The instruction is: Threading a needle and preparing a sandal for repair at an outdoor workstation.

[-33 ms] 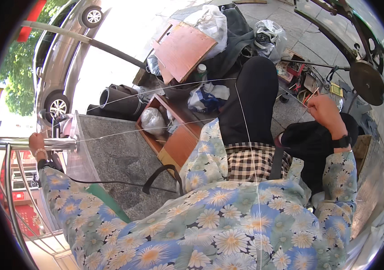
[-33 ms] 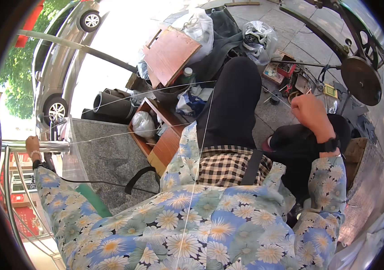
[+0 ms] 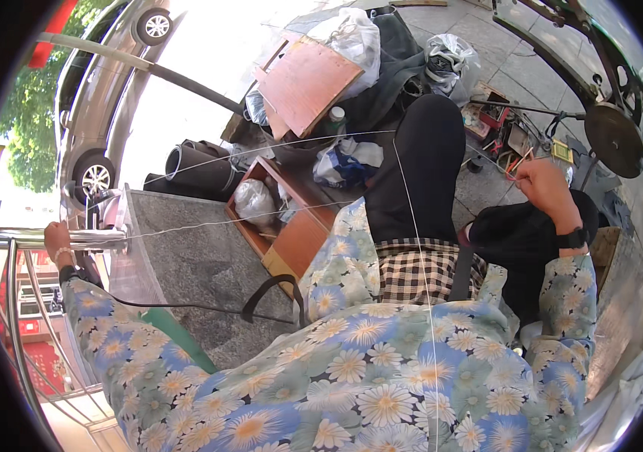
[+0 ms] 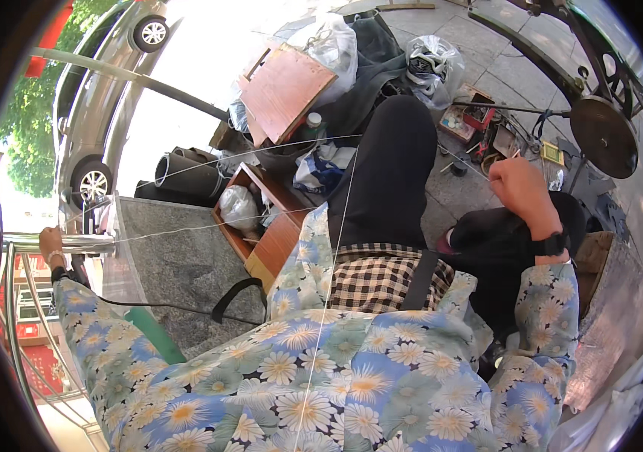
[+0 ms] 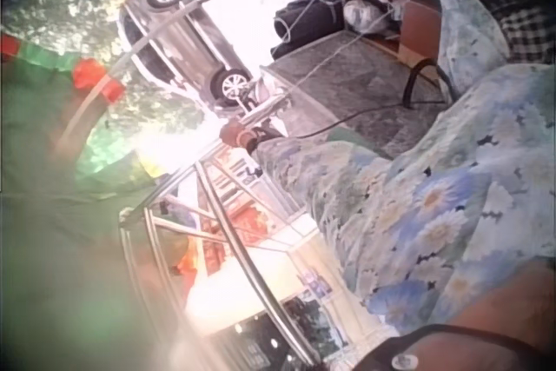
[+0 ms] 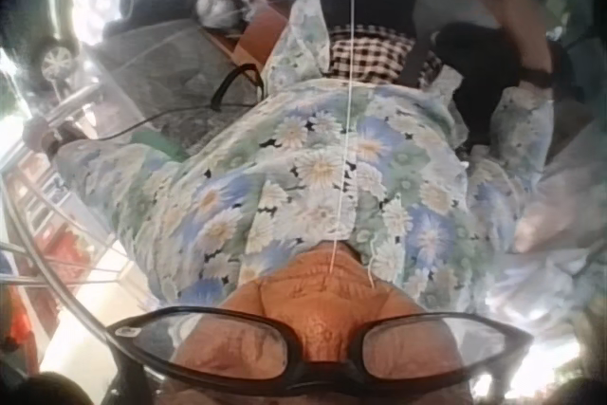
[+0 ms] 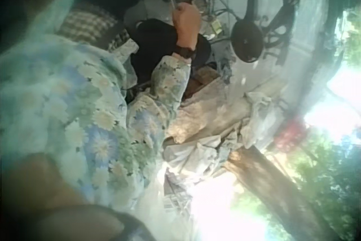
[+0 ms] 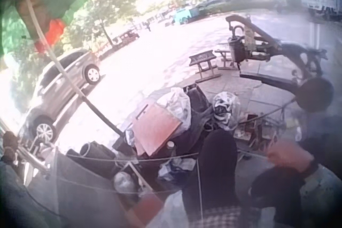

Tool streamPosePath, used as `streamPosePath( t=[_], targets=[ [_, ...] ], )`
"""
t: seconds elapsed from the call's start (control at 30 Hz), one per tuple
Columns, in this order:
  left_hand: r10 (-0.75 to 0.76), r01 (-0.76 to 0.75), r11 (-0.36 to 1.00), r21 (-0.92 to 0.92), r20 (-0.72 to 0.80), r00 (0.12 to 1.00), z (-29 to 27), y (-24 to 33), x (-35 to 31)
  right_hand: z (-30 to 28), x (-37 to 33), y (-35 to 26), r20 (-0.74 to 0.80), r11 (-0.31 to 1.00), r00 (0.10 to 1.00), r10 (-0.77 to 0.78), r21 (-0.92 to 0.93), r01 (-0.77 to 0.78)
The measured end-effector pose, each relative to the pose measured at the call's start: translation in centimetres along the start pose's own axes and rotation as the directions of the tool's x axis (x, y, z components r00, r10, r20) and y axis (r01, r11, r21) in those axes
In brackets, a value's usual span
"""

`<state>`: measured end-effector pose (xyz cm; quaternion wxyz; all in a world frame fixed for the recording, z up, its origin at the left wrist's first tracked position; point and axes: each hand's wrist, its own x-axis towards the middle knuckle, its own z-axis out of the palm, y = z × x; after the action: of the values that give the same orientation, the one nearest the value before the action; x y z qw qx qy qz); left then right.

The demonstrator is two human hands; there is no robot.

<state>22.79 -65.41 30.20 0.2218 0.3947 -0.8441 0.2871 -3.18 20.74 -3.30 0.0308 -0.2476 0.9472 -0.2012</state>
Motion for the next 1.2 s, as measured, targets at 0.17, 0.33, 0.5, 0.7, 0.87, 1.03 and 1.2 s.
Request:
streamPosePath(
  t=[0.17,0.33,0.5,0.7,0.87,1.03,1.2],
  targets=[
    [0.443,-0.522,0.847,0.104,0.405,0.8,9.3,2.7,-1.6,1.1,1.7,0.3,0.014,1.0,1.0,-0.009,0.002,0.009],
    [0.804,-0.579,0.461,-0.673,0.042,0.593,-0.8,36.5,-18.3,1.4,1.2,0.7,0.054,0.998,0.998,0.023,-0.052,-0.02],
    [0.91,-0.138,-0.144,-0.98,-0.186,0.37,-6.3,51.5,-30.2,1.0,0.5,0.6,-0.029,0.999,0.999,0.031,0.039,-0.029],
    [0.735,-0.483,-0.533,-0.695,-0.663,0.142,-12.2,52.5,-34.2,-0.6,-0.9,-4.7,-0.194,0.964,0.98,-0.041,0.251,0.09],
    [0.673,-0.371,-0.688,-0.623,-0.74,-0.005,-19.2,51.3,-34.1,0.4,0.0,-10.3,-0.096,0.889,0.969,-0.226,0.386,0.245],
    [0.623,-0.249,-0.773,-0.583,-0.773,-0.121,-23.1,53.1,-36.7,2.1,0.2,-11.5,-0.015,0.798,0.947,-0.321,0.533,0.279],
    [0.636,-0.035,-0.771,-0.636,-0.765,-0.097,-24.3,53.0,-37.4,2.9,-0.6,-10.9,-0.163,0.621,0.937,-0.31,0.711,0.33]
  ],
)
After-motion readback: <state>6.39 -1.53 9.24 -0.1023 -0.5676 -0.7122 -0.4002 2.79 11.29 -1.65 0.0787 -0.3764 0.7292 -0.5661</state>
